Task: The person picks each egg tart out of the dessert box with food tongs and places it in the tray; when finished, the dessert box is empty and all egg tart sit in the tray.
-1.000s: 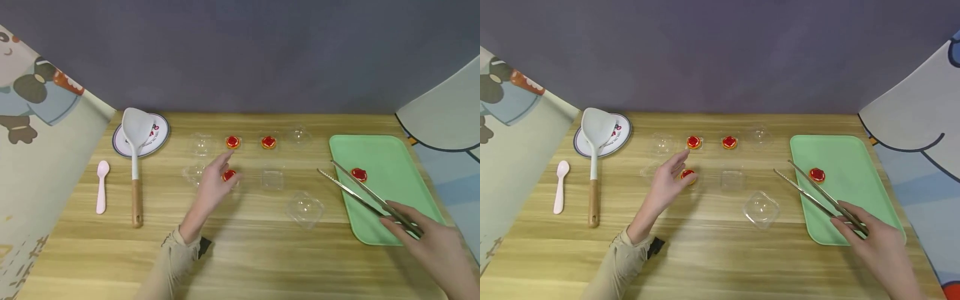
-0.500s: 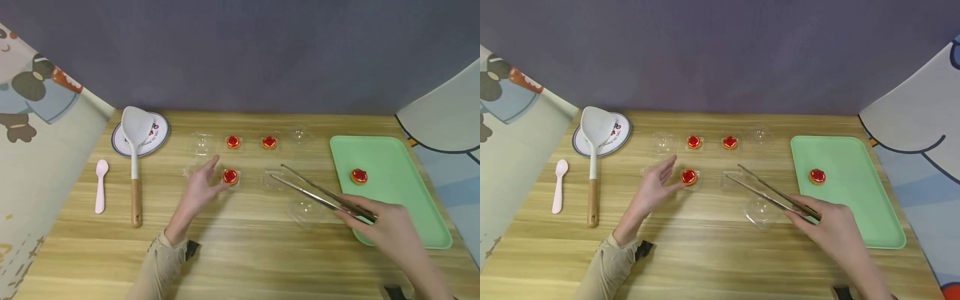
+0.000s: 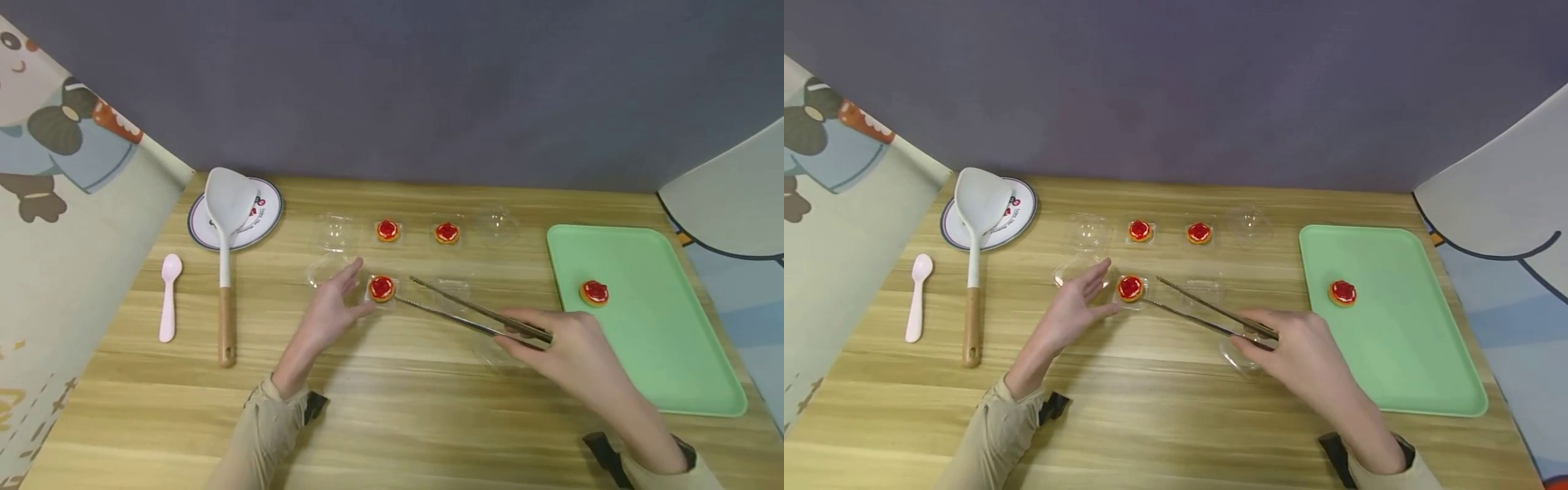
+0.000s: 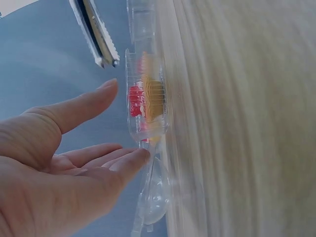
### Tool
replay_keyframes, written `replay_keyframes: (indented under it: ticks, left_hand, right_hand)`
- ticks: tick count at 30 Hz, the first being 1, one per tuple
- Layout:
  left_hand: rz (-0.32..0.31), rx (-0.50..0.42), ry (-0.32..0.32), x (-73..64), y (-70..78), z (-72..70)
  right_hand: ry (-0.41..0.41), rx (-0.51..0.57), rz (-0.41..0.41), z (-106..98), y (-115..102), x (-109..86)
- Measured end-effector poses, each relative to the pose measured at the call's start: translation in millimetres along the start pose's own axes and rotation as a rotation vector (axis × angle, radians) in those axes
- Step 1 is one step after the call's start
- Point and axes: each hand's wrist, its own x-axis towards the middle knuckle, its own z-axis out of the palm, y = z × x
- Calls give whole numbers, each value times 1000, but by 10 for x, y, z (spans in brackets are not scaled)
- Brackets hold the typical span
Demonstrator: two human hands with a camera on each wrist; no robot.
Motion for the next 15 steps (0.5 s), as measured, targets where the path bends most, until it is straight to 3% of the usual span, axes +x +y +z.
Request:
replay_keyframes:
  ticks: [6,15]
  left_hand:
    - [-6,-10,-14,14,-8,11]
    - [26,27,-12,33,22,42]
  right_hand:
    - [-35,-19,-36,61,-54,110]
    - [-96,-18,-26,85,-101,210]
